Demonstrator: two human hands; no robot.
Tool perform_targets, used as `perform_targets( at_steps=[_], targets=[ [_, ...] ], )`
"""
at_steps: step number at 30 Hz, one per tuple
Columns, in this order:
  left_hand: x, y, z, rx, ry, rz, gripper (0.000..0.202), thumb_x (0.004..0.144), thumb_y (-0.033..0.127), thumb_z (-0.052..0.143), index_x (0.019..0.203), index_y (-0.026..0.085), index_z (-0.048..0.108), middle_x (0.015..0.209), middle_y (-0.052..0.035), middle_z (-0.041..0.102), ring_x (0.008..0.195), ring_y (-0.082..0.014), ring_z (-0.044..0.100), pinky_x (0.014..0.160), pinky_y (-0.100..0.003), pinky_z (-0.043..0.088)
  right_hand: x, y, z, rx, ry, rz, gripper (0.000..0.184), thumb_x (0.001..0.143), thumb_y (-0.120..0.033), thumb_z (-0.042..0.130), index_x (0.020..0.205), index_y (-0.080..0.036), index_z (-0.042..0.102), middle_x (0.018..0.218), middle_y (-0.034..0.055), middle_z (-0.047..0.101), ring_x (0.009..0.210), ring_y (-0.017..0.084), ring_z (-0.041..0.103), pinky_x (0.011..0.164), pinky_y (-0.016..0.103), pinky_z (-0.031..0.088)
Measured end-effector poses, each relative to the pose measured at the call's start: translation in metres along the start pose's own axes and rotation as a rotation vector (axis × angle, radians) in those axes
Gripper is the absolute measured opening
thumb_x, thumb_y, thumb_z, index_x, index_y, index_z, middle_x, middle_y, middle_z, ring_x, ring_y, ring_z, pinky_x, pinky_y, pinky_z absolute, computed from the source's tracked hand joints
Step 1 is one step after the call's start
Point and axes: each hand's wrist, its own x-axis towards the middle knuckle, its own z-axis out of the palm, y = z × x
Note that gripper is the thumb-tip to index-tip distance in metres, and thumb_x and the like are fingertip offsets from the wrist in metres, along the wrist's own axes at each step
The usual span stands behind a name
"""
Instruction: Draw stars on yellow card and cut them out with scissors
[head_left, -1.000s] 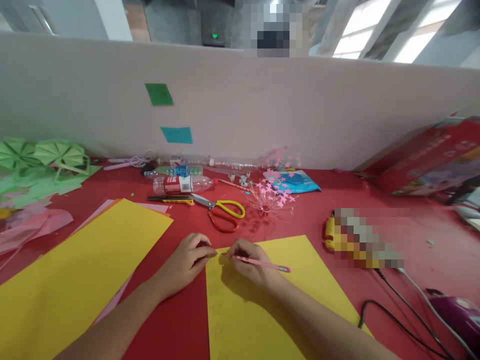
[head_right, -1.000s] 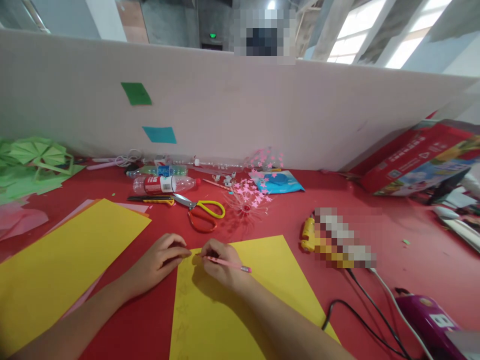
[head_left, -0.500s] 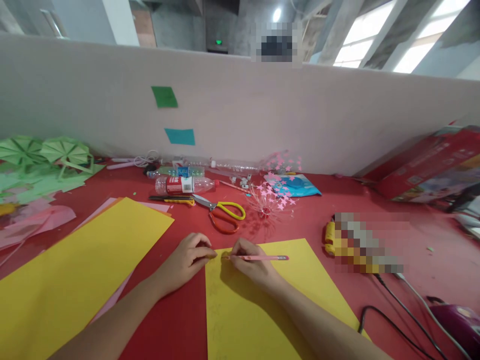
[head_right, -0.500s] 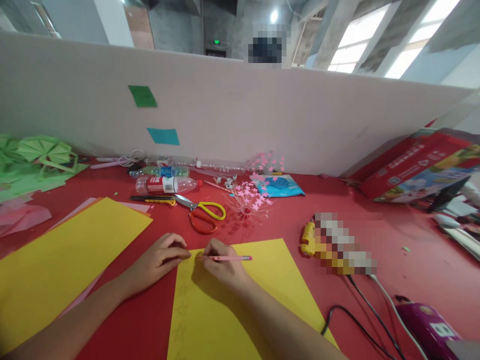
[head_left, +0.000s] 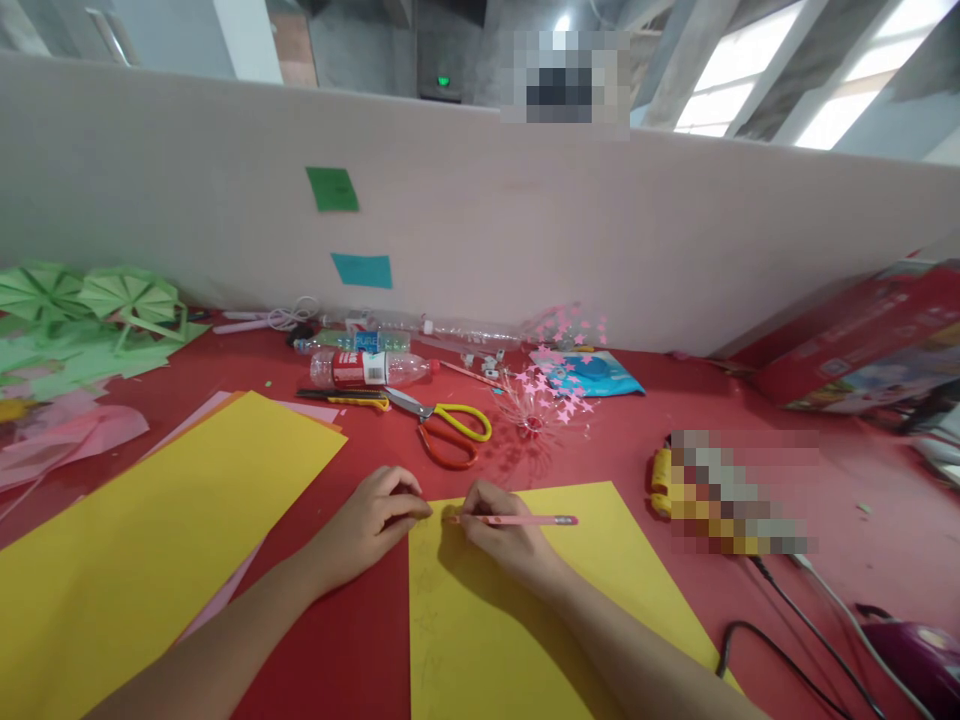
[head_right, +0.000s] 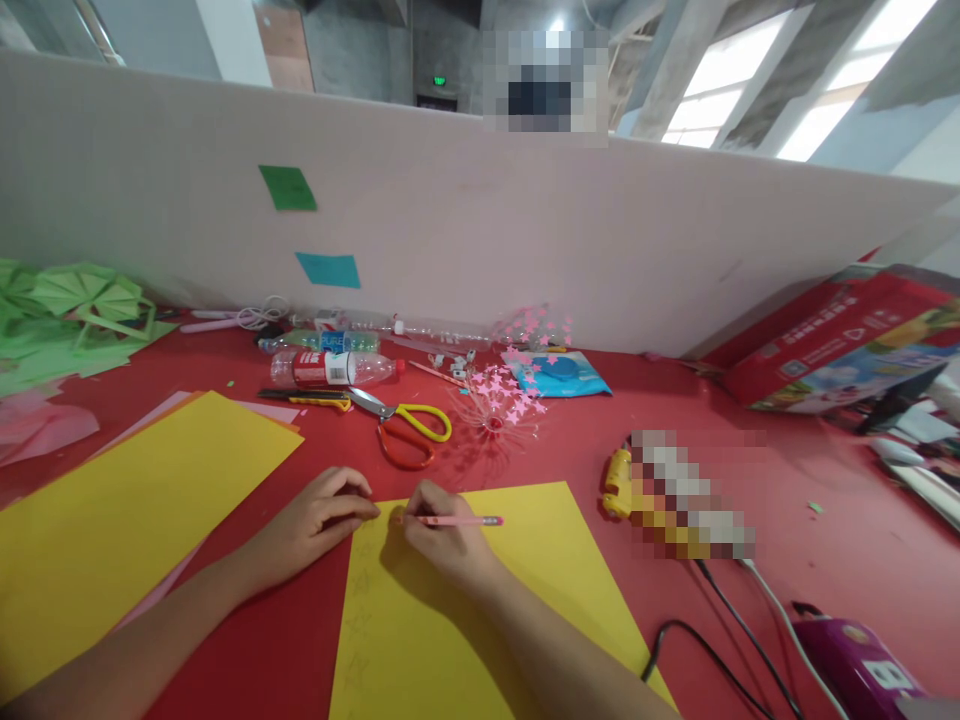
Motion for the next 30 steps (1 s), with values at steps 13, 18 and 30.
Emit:
perform_targets(
  at_steps=[13, 18, 30],
  targets=[
    [-0.0001, 0.0003, 0.0006, -0.003, -0.003, -0.004, 0.023, 0.091, 0.020, 0.047, 0.097, 0.026, 0.068, 0.102, -0.0046, 0.055, 0.100, -0.0192, 0.050, 0.090, -0.033, 0.043, 0.0011, 0.0014, 0.0015, -0.075, 0.092, -0.009, 0.013, 0.076, -0.024, 0.051, 0.065, -0.021, 0.043, 0.058, -0.0043, 0.047, 0.055, 0.012, 0.041, 0.051, 0.023, 0.030],
    [-0.0005, 0.0019, 0.0000, -0.002, -0.001, -0.011, 0.022, 0.091, 0.018, 0.048, 0.096, 0.026, 0.068, 0.100, -0.0043, 0.055, 0.098, -0.0190, 0.051, 0.088, -0.033, 0.043, 0.0008, -0.0009, 0.0011, -0.084, 0.085, -0.032, 0.013, 0.072, -0.022, 0.049, 0.063, -0.021, 0.040, 0.055, -0.0056, 0.042, 0.052, 0.011, 0.036, 0.049, 0.022, 0.026],
    [-0.0002, 0.0022, -0.0011, 0.001, -0.007, -0.004, 0.022, 0.091, 0.019, 0.048, 0.097, 0.025, 0.068, 0.102, -0.0042, 0.055, 0.100, -0.0192, 0.051, 0.090, -0.033, 0.043, 0.0000, -0.0079, -0.0023, -0.096, 0.065, -0.085, 0.008, 0.063, -0.021, 0.044, 0.059, -0.022, 0.037, 0.053, -0.0057, 0.037, 0.050, 0.010, 0.033, 0.048, 0.022, 0.025]
  ],
)
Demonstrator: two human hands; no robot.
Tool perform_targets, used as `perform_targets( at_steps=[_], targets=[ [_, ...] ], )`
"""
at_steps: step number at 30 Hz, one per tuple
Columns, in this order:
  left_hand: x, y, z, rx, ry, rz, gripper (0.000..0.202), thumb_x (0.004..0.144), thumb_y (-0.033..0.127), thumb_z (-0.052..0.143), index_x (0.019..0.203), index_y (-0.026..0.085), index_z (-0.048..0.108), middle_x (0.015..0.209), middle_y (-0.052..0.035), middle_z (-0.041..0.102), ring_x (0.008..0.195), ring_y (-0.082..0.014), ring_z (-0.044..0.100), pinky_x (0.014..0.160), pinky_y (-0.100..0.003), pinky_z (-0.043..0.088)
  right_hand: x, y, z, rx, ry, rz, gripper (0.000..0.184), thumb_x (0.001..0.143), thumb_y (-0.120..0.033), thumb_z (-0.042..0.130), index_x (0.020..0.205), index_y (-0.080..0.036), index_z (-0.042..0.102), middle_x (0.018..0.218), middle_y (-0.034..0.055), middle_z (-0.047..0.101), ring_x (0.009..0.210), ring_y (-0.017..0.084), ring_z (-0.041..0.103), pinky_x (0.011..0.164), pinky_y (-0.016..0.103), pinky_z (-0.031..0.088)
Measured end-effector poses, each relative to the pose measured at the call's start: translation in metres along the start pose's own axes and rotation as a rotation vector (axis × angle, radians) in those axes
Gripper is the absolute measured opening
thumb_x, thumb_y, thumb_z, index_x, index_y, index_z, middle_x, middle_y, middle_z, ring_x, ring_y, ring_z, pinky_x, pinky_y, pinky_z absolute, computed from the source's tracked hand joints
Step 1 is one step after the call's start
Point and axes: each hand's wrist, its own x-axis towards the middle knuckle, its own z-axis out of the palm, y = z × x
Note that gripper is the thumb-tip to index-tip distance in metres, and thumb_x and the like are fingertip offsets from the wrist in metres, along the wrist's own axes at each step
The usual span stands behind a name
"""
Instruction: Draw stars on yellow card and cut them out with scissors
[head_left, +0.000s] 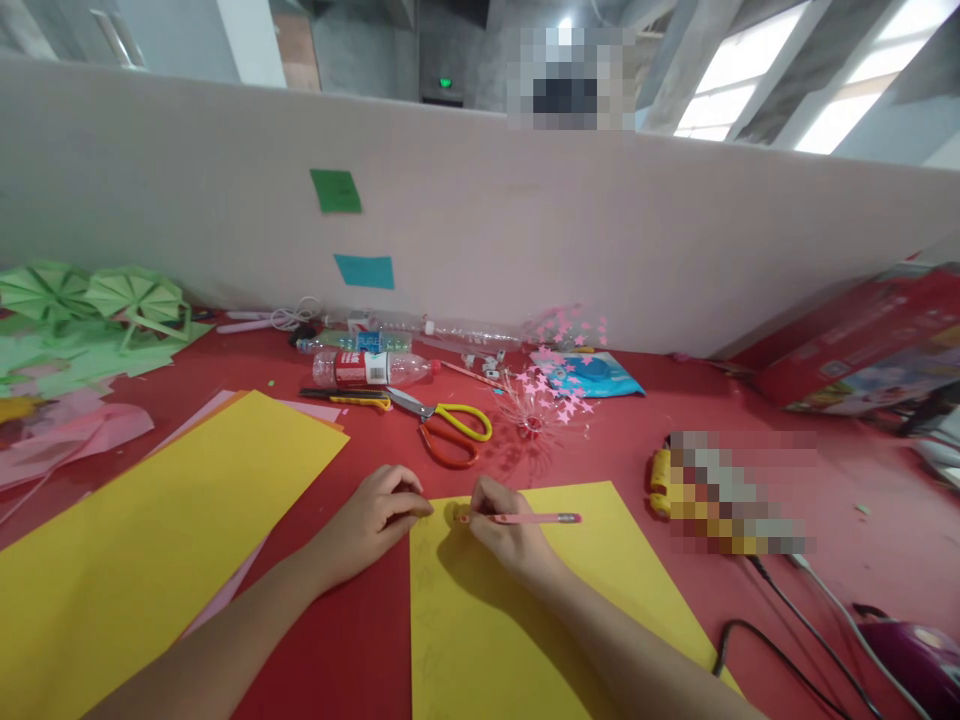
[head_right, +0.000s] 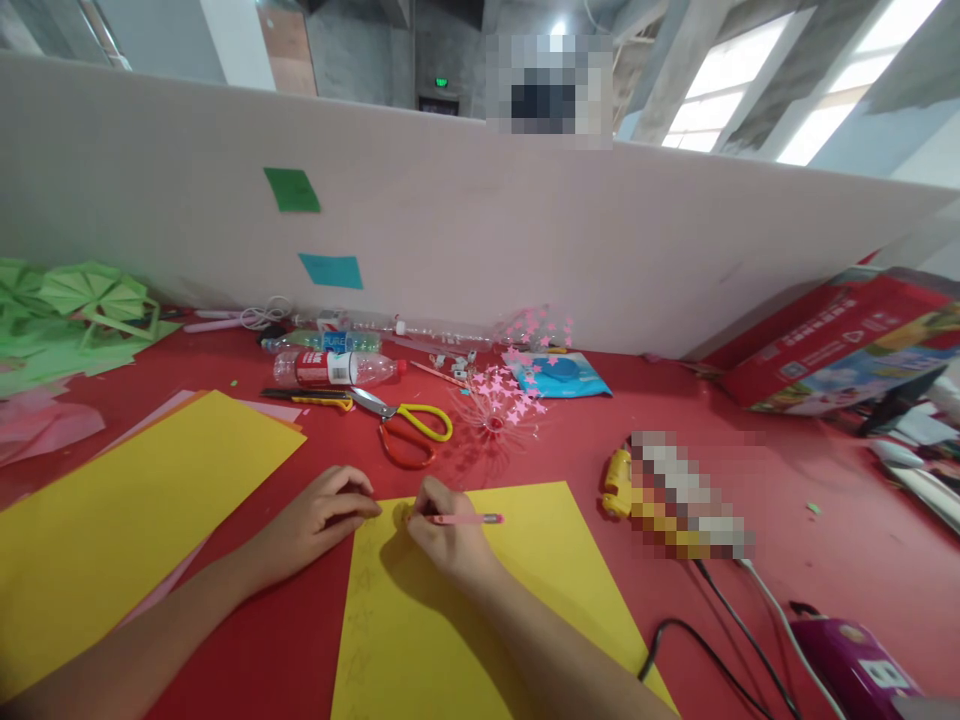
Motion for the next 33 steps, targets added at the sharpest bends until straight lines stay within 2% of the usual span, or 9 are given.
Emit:
perform_targets(
  at_steps=[18, 24, 33],
  targets=[
    [0.001, 0.003, -0.001, 0.009, 0.011, -0.001, 0.022, 0.090, 0.016, 0.049, 0.097, 0.024, 0.067, 0.101, -0.0044, 0.056, 0.097, -0.0185, 0.052, 0.087, -0.033, 0.045, -0.002, 0.003, 0.004, -0.010, -0.008, -0.015, 0.011, 0.069, -0.021, 0.046, 0.062, -0.021, 0.038, 0.054, -0.0063, 0.039, 0.050, 0.009, 0.034, 0.046, 0.021, 0.025],
    [0.001, 0.003, -0.001, 0.013, 0.014, 0.002, 0.022, 0.090, 0.015, 0.048, 0.097, 0.024, 0.067, 0.100, -0.0042, 0.056, 0.098, -0.0186, 0.053, 0.088, -0.033, 0.045, -0.004, -0.005, 0.005, -0.026, -0.033, 0.010, 0.012, 0.073, -0.022, 0.048, 0.063, -0.020, 0.041, 0.055, -0.0052, 0.043, 0.052, 0.009, 0.038, 0.048, 0.020, 0.028],
    [0.002, 0.001, 0.000, 0.028, 0.025, 0.015, 0.022, 0.088, 0.014, 0.050, 0.097, 0.024, 0.068, 0.101, -0.0039, 0.057, 0.098, -0.0183, 0.053, 0.087, -0.032, 0.045, -0.006, -0.014, 0.005, -0.084, -0.060, 0.066, 0.011, 0.075, -0.024, 0.049, 0.066, -0.021, 0.044, 0.056, -0.0046, 0.044, 0.051, 0.010, 0.039, 0.047, 0.019, 0.027]
  ],
)
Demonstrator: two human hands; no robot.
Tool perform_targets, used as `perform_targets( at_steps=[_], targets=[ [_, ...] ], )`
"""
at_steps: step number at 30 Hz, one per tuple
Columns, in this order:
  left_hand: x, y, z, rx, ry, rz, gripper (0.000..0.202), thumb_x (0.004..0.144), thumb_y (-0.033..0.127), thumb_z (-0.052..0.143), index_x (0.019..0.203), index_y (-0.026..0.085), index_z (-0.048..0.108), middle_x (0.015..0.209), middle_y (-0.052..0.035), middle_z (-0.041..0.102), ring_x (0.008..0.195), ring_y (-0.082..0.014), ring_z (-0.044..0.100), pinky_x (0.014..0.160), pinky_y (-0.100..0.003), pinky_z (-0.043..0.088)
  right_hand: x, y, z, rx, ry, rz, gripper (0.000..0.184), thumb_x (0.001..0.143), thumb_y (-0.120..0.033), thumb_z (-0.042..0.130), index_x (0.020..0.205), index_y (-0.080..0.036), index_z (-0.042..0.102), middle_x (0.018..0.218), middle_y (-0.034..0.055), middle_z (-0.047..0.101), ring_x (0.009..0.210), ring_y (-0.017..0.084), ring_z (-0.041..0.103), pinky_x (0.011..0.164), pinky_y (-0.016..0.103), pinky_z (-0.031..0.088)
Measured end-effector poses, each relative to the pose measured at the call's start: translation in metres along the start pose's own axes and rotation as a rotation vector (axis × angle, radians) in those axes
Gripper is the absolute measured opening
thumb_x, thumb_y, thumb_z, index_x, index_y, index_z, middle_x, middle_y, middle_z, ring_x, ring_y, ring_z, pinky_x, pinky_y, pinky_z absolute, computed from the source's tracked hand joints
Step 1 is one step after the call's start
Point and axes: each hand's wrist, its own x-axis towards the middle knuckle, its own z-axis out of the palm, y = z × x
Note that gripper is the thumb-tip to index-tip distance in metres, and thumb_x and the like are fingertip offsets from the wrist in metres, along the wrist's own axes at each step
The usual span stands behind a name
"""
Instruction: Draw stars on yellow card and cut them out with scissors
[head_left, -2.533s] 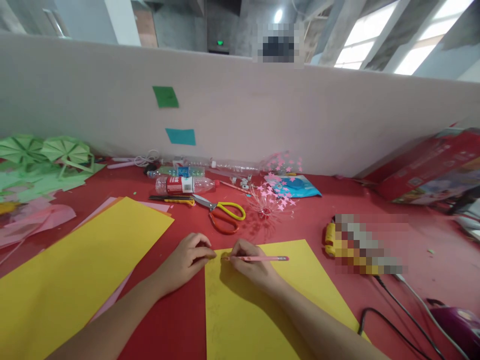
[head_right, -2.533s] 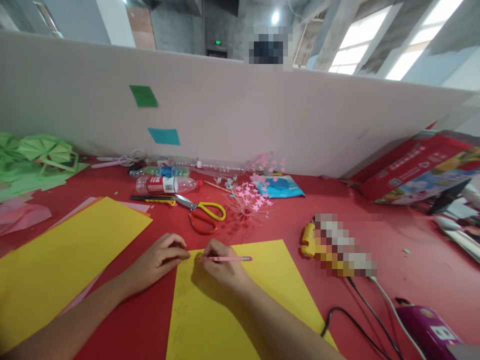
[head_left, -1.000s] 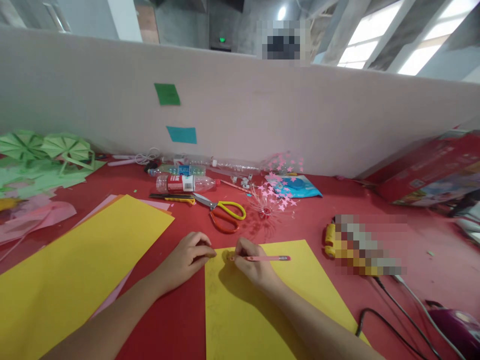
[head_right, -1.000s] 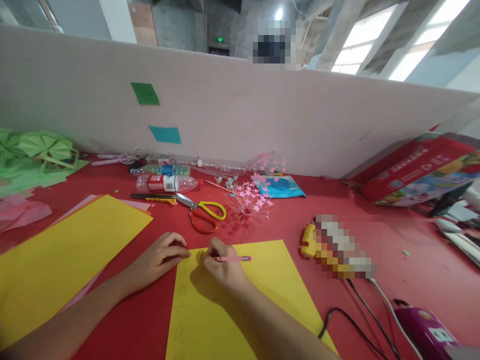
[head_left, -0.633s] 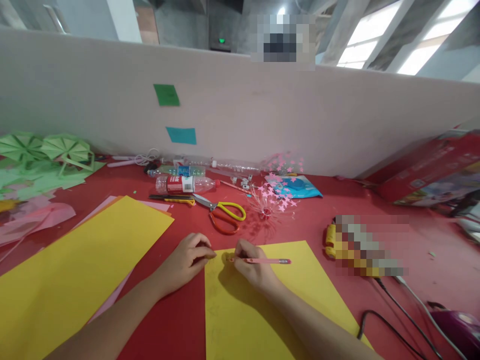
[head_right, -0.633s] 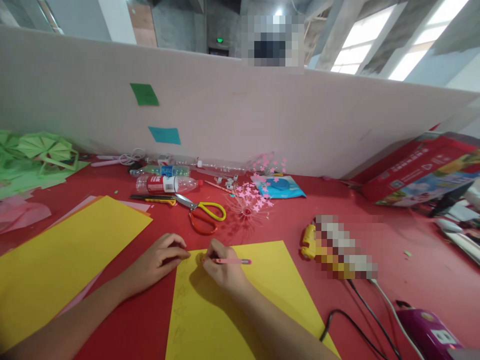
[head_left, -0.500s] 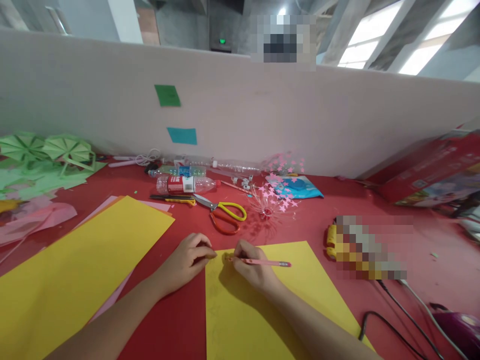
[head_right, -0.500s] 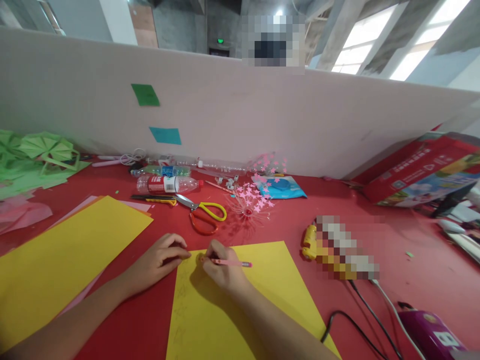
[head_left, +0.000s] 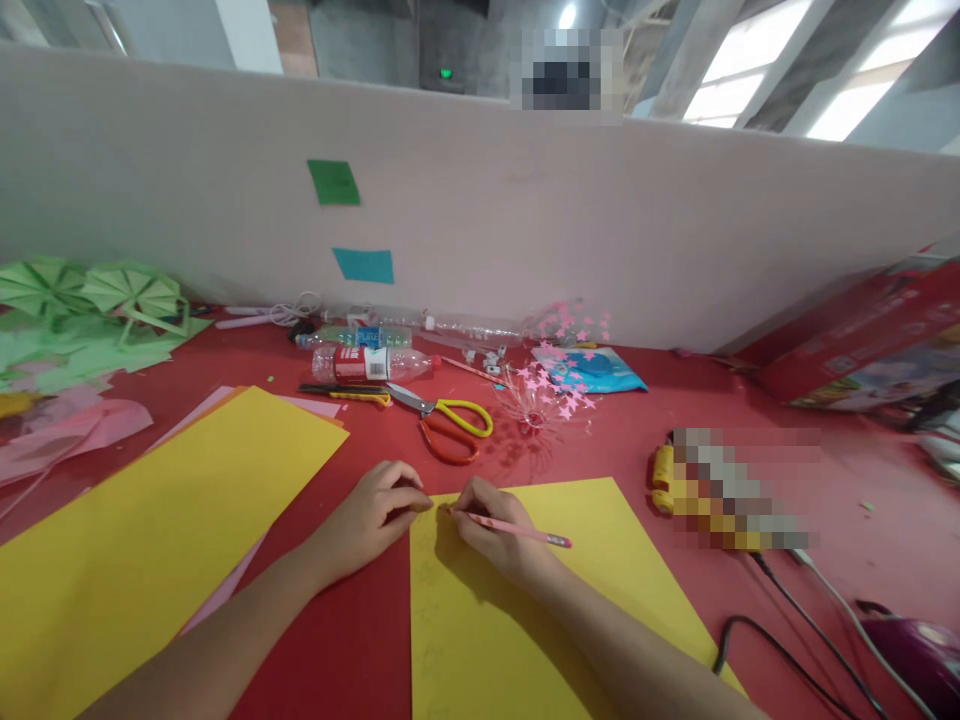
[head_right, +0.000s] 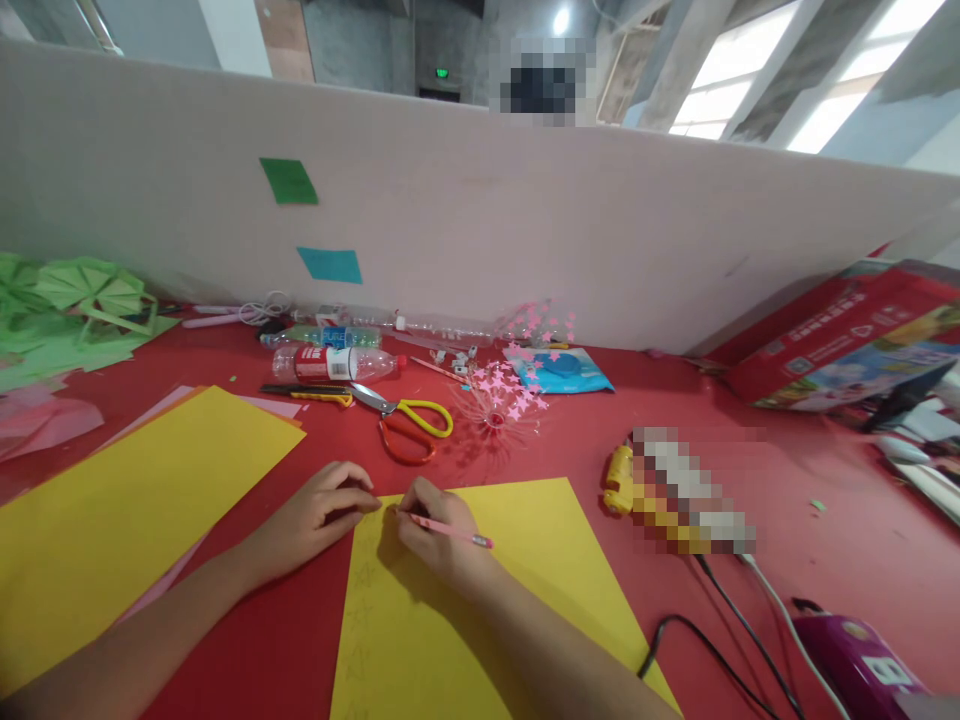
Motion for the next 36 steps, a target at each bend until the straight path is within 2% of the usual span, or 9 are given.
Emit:
perform_targets(
  at_steps=[9, 19, 26, 36],
  targets=[
    [0.000, -0.001, 0.000, -0.006, -0.002, 0.009, 0.021, 0.089, 0.015, 0.050, 0.097, 0.025, 0.067, 0.101, -0.0035, 0.056, 0.098, -0.0180, 0.053, 0.088, -0.032, 0.044, 0.001, 0.005, 0.002, -0.004, 0.101, -0.004, 0.013, 0.071, -0.022, 0.047, 0.061, -0.021, 0.040, 0.051, -0.0062, 0.038, 0.047, 0.008, 0.035, 0.045, 0.020, 0.024],
    [0.000, -0.001, 0.000, -0.010, -0.010, 0.001, 0.022, 0.090, 0.017, 0.048, 0.097, 0.024, 0.067, 0.101, -0.0047, 0.057, 0.099, -0.0193, 0.052, 0.089, -0.035, 0.044, 0.001, 0.010, 0.000, -0.001, 0.165, 0.001, 0.011, 0.066, -0.020, 0.045, 0.059, -0.021, 0.037, 0.051, -0.0050, 0.039, 0.048, 0.010, 0.036, 0.045, 0.021, 0.026],
    [-0.001, 0.000, -0.001, -0.015, -0.019, -0.011, 0.022, 0.090, 0.016, 0.048, 0.097, 0.024, 0.067, 0.102, -0.0044, 0.056, 0.099, -0.0189, 0.052, 0.090, -0.035, 0.044, 0.000, 0.009, -0.001, -0.008, 0.153, 0.002, 0.012, 0.066, -0.020, 0.046, 0.059, -0.022, 0.037, 0.050, -0.0054, 0.039, 0.047, 0.009, 0.036, 0.045, 0.021, 0.026],
    [0.000, 0.001, -0.002, -0.007, -0.021, -0.014, 0.021, 0.089, 0.015, 0.049, 0.096, 0.023, 0.066, 0.102, -0.0044, 0.056, 0.099, -0.0187, 0.052, 0.090, -0.034, 0.044, -0.002, 0.007, 0.004, -0.018, 0.047, -0.041, 0.008, 0.068, -0.020, 0.046, 0.061, -0.021, 0.042, 0.051, -0.0055, 0.042, 0.047, 0.009, 0.037, 0.044, 0.019, 0.027]
  ],
)
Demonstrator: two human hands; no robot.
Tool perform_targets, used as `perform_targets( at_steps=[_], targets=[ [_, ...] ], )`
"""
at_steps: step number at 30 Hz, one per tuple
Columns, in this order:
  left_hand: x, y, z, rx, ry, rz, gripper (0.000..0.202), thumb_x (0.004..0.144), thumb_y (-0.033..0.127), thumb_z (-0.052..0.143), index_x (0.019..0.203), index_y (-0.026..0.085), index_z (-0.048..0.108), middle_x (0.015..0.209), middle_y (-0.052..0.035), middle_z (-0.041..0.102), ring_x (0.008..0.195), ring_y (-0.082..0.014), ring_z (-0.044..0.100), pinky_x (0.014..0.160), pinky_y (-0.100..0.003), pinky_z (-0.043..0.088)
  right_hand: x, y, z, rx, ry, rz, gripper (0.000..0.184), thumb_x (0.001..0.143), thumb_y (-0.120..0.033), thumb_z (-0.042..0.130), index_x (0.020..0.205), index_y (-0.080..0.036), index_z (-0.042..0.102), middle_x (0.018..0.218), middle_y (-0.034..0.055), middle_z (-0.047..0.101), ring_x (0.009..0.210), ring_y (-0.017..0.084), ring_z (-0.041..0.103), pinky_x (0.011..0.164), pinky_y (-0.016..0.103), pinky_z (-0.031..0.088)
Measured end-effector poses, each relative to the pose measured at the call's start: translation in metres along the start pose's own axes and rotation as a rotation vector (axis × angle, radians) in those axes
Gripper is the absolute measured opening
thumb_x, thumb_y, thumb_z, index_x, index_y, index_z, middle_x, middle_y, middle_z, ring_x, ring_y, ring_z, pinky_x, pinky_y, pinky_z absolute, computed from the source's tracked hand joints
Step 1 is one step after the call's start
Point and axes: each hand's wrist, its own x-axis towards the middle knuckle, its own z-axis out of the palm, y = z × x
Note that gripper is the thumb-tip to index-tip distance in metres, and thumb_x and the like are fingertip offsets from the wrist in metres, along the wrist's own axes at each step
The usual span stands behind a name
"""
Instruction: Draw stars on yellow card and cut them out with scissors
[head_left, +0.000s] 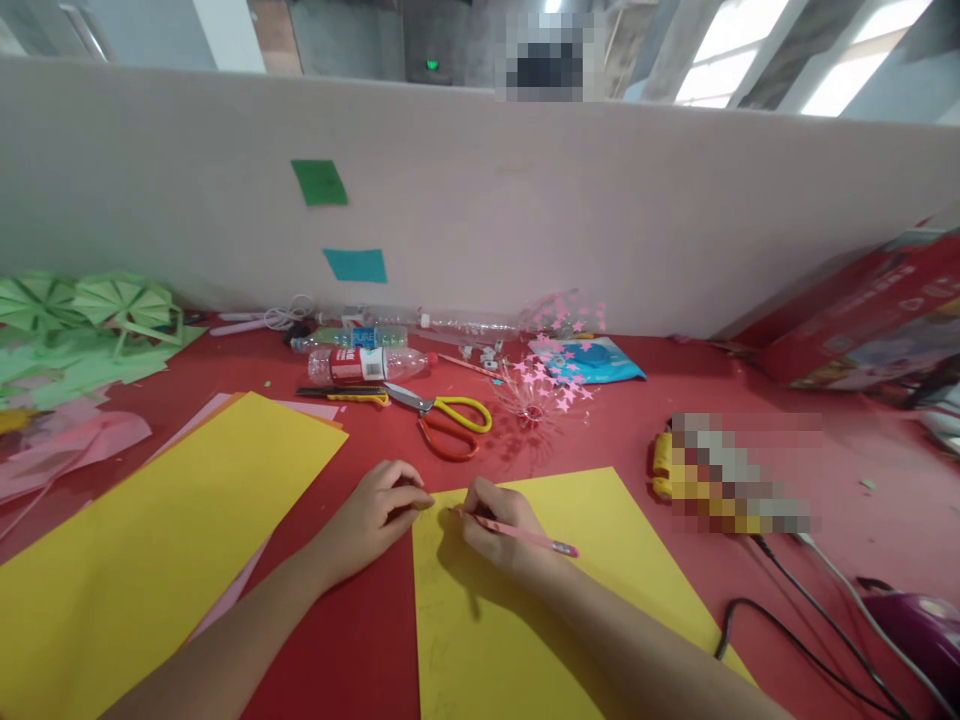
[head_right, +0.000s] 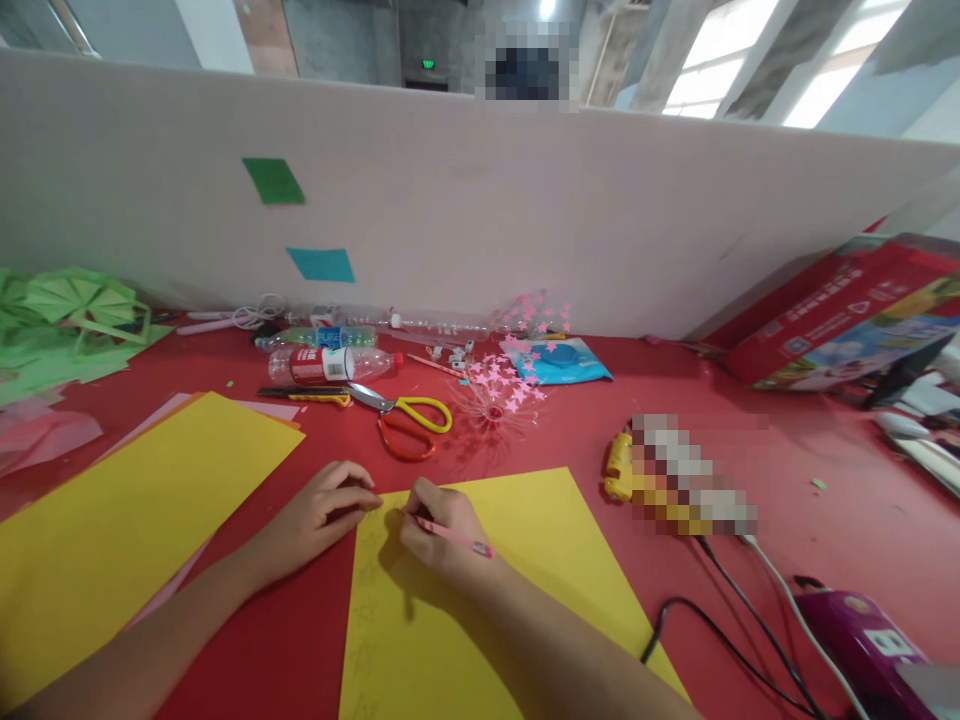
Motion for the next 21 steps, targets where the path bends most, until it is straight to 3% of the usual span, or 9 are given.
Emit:
perform_targets(
  at_steps=[13, 18, 21],
  targets=[
    [0.000, 0.000, 0.000, -0.006, 0.006, 0.009, 0.021, 0.090, 0.019, 0.048, 0.096, 0.024, 0.067, 0.102, -0.0045, 0.056, 0.099, -0.0190, 0.052, 0.089, -0.035, 0.045, -0.001, -0.001, 0.000, -0.010, -0.039, -0.037, 0.009, 0.068, -0.016, 0.049, 0.061, -0.021, 0.045, 0.053, -0.0052, 0.047, 0.048, 0.009, 0.040, 0.047, 0.020, 0.028],
    [-0.001, -0.002, 0.000, 0.005, -0.013, -0.007, 0.016, 0.088, 0.025, 0.054, 0.098, 0.024, 0.067, 0.104, -0.0048, 0.055, 0.101, -0.0205, 0.051, 0.091, -0.037, 0.044, 0.005, 0.002, -0.005, 0.321, 0.053, 0.102, 0.018, 0.076, -0.034, 0.053, 0.067, -0.021, 0.046, 0.055, -0.0035, 0.054, 0.049, 0.010, 0.044, 0.046, 0.021, 0.033],
    [0.000, -0.003, 0.001, 0.016, -0.018, -0.009, 0.016, 0.087, 0.024, 0.055, 0.098, 0.022, 0.066, 0.104, -0.0052, 0.055, 0.101, -0.0206, 0.051, 0.092, -0.038, 0.043, 0.013, -0.001, -0.017, 0.378, 0.067, 0.161, 0.025, 0.080, -0.043, 0.045, 0.067, -0.022, 0.041, 0.048, -0.0047, 0.053, 0.038, 0.009, 0.039, 0.040, 0.020, 0.031]
  ],
)
